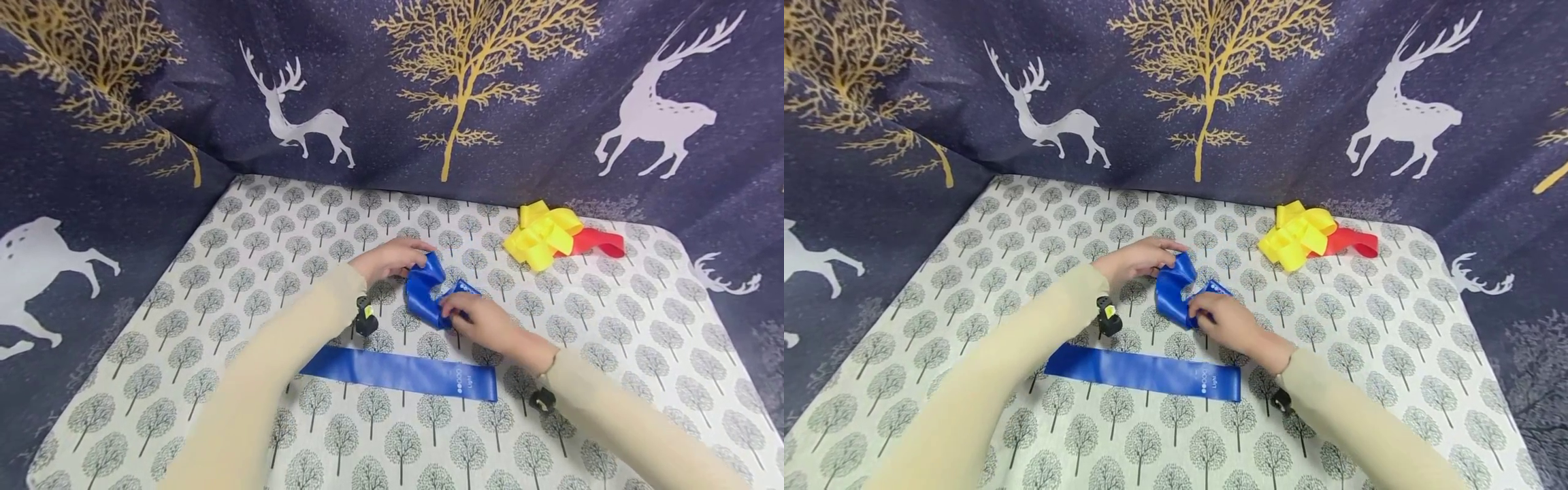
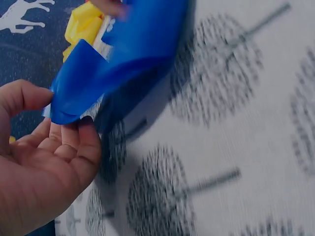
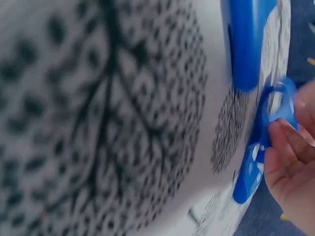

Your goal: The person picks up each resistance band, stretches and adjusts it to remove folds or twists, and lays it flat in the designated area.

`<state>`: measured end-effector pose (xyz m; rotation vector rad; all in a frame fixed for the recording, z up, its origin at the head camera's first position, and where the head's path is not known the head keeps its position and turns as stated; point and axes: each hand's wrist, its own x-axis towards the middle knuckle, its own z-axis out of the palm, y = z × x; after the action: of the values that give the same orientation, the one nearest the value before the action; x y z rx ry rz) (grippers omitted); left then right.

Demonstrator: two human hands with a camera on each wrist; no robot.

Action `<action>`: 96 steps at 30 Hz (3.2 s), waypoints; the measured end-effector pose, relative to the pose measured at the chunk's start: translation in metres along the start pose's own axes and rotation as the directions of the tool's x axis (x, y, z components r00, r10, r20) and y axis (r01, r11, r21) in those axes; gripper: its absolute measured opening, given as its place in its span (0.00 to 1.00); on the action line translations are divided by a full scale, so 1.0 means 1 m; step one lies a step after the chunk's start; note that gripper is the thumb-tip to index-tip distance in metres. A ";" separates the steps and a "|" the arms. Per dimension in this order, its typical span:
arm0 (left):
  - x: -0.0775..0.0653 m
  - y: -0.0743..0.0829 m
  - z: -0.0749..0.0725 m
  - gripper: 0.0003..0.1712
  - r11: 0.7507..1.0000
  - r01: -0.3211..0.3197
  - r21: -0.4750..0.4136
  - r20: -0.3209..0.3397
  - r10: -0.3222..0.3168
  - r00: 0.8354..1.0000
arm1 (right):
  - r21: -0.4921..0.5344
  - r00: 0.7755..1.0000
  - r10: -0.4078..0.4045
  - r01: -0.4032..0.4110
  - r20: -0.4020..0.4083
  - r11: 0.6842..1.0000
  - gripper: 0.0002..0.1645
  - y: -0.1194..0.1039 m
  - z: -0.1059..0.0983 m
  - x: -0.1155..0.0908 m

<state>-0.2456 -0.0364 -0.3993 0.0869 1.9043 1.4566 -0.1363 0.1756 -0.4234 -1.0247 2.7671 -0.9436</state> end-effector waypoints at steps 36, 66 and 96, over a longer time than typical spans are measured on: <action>-0.057 -0.030 -0.066 0.13 0.981 -0.076 0.178 0.049 0.068 0.997 | 0.090 0.849 0.528 -0.525 -0.011 0.846 0.14 0.042 -0.026 0.005; -0.073 -0.041 -0.092 0.21 0.927 -0.035 0.374 -0.031 0.050 0.998 | 0.034 0.856 0.514 -0.516 0.049 0.856 0.17 0.048 -0.044 -0.017; -0.068 -0.045 -0.096 0.15 0.715 -0.012 0.699 -0.023 0.039 0.999 | 0.163 0.871 0.467 -0.488 0.153 0.858 0.09 0.052 -0.054 -0.023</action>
<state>-0.2348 -0.1613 -0.3947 0.4458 2.3980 0.6641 -0.1615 0.2491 -0.4125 -0.3143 2.5749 -1.0122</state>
